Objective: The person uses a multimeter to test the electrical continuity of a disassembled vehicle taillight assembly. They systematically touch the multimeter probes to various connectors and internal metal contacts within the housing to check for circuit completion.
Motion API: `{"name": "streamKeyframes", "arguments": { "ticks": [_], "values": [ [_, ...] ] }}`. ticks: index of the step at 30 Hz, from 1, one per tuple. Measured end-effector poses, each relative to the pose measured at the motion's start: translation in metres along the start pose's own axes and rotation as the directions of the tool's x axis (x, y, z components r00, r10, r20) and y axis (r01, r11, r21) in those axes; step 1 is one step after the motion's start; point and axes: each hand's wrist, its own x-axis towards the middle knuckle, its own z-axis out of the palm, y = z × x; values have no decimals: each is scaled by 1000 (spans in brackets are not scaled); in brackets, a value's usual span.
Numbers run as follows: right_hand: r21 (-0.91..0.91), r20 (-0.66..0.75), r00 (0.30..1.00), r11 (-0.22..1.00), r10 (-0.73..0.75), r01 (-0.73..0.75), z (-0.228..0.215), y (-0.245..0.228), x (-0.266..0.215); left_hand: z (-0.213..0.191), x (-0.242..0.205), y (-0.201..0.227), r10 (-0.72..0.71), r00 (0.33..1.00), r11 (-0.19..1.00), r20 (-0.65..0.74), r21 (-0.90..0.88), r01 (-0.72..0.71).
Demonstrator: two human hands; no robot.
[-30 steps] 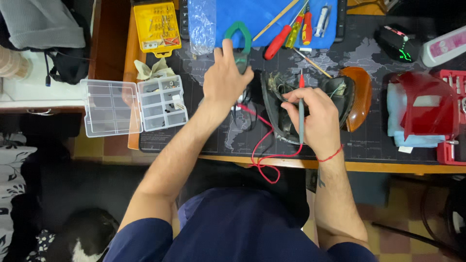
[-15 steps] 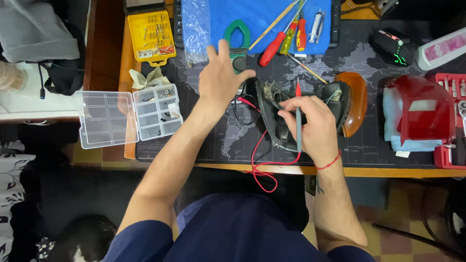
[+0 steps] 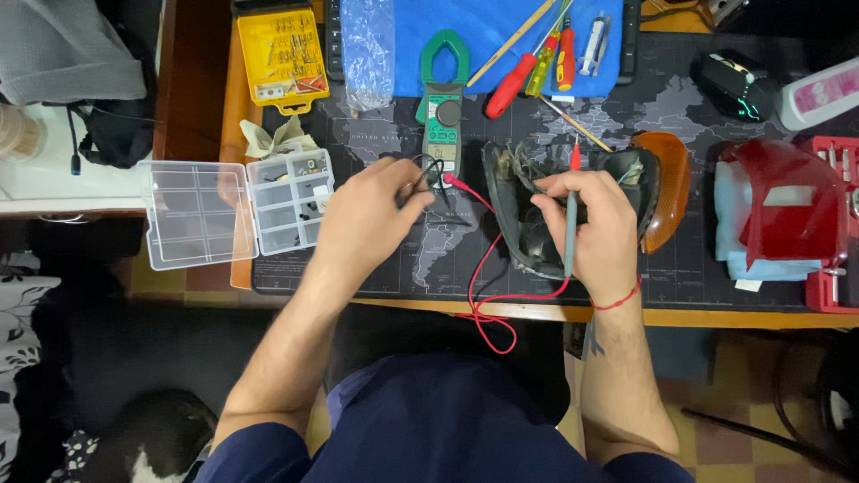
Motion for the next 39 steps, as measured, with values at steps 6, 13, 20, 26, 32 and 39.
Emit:
{"name": "streamKeyframes", "arguments": {
  "ticks": [6,13,20,26,32,39],
  "values": [
    [-7,-5,1000,1000,18,-18,1,-1,-1,-65,-47,23,212,971,947,108,-267,-177],
    [8,-1,1000,1000,23,-23,1,-1,0,-89,-96,14,324,732,943,599,-138,-304],
    [-2,9,1000,1000,24,-24,1,-3,-2,-107,-84,17,252,944,964,214,-140,-226],
    [17,97,991,996,89,-91,-2,-8,-7,-69,-28,3,289,938,719,193,-691,-79],
    [105,-10,1000,994,13,-11,4,2,-10,-29,10,-8,470,881,729,52,-585,-355],
    [121,9,999,992,42,-43,6,3,-14,6,24,-36,191,979,970,71,-165,-177]
  ]
}}
